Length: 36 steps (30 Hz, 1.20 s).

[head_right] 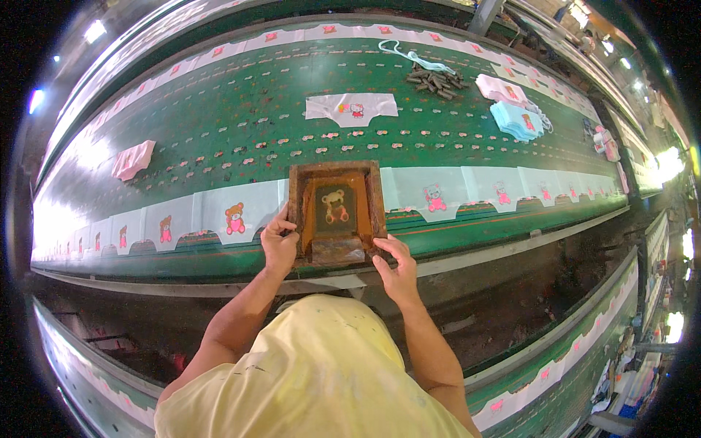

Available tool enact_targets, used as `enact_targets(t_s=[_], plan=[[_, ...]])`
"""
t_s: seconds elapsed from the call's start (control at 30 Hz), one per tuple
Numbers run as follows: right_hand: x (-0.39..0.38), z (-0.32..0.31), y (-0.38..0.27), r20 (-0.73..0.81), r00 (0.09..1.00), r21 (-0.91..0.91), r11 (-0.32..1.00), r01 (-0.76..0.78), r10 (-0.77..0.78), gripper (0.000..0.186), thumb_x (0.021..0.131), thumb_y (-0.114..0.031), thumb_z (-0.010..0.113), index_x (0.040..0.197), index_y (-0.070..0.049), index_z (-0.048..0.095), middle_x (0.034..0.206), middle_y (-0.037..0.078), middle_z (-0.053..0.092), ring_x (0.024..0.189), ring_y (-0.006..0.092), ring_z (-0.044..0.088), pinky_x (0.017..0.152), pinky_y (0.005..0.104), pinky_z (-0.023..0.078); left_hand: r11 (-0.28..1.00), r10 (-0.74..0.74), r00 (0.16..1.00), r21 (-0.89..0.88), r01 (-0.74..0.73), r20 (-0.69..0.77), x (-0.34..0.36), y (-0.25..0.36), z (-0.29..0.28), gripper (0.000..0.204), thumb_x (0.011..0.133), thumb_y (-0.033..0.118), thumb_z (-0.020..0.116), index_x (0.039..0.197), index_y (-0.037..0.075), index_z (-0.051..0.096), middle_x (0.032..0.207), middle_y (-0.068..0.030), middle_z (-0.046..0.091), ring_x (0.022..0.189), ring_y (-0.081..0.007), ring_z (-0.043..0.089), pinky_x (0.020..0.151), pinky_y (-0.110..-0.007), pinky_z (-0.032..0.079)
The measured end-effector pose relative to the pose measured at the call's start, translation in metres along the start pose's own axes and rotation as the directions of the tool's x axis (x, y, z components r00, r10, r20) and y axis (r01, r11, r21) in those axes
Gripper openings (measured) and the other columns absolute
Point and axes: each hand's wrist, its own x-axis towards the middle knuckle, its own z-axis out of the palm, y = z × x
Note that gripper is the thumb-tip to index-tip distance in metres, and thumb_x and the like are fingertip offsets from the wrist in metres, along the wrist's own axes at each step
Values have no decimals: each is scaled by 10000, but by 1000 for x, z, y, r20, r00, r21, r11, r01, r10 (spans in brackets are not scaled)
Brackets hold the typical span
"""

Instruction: The person repeatedly rubs a wooden block with a teddy bear design onto a long strip of fabric moving along a green conveyor belt. The person holds the block with both hands and applies pressure to transfer the design onto the fabric. The fabric strip features repeated teddy bear prints as it progresses down the line.

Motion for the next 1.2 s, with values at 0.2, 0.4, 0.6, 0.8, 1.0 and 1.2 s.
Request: enact_targets(t_s=[0.2, 0.4, 0.6, 0.8, 1.0, 1.2], plan=[[4, -4, -5, -17, 998, -39, 997, 63, -64, 341, 1042, -78, 783, 1379, -26, 790, 1440, 124, 777, 1483, 318, 618, 1228, 444, 490, 981, -32, 999, -191, 34, 16, 1, -8, -2, 200, 810, -179, 691, 916, -9, 680, 1674, -235, 632, 1351, -216, 713, 1085, -334, 542], [16, 8, -47, 88, 934, -259, 898, 356, -345, 343, 965, -109, 856, 1299, -53, 800, 1367, 130, 777, 1349, 371, 683, 1167, 487, 528, 997, -64, 998, -43, 64, 8, 4, -4, -1, 180, 809, -171, 695, 904, -18, 682, 1671, -258, 627, 1421, -235, 688, 1102, -328, 533], [27, 28, -70, 434, 838, -447, 729, 519, -331, 446, 897, -43, 831, 1339, -88, 783, 1436, 110, 725, 1359, 370, 656, 1138, 502, 538, 999, 13, 1000, -51, -13, 5, 5, -17, 0, 175, 810, -157, 703, 897, -7, 689, 1675, -262, 621, 1419, -285, 698, 1172, -372, 513], [44, 30, -75, 450, 841, -458, 731, 505, -299, 458, 892, 44, 677, 1327, -41, 791, 1317, 132, 771, 1270, 358, 693, 1093, 495, 546, 995, 32, 999, 93, -33, 5, -2, -13, 1, 165, 815, -131, 728, 888, 13, 693, 1642, -280, 645, 1417, -345, 693, 1232, -402, 472], [67, 31, -77, 521, 820, -448, 741, 500, -237, 445, 908, 52, 648, 1328, -22, 777, 1290, 152, 795, 1229, 377, 717, 1075, 502, 565, 981, 6, 1000, 192, -3, -16, -4, -4, 6, 162, 787, -122, 729, 856, 7, 658, 1662, -272, 631, 1446, -323, 680, 1200, -393, 489], [121, 14, -77, 626, 769, -401, 793, 459, -128, 389, 958, 35, 647, 1318, -35, 776, 1217, 180, 814, 1179, 415, 735, 1033, 513, 593, 978, -1, 1000, 209, 4, -13, -2, 0, 6, 154, 793, -120, 733, 846, 11, 673, 1666, -263, 632, 1434, -316, 684, 1210, -399, 481]])
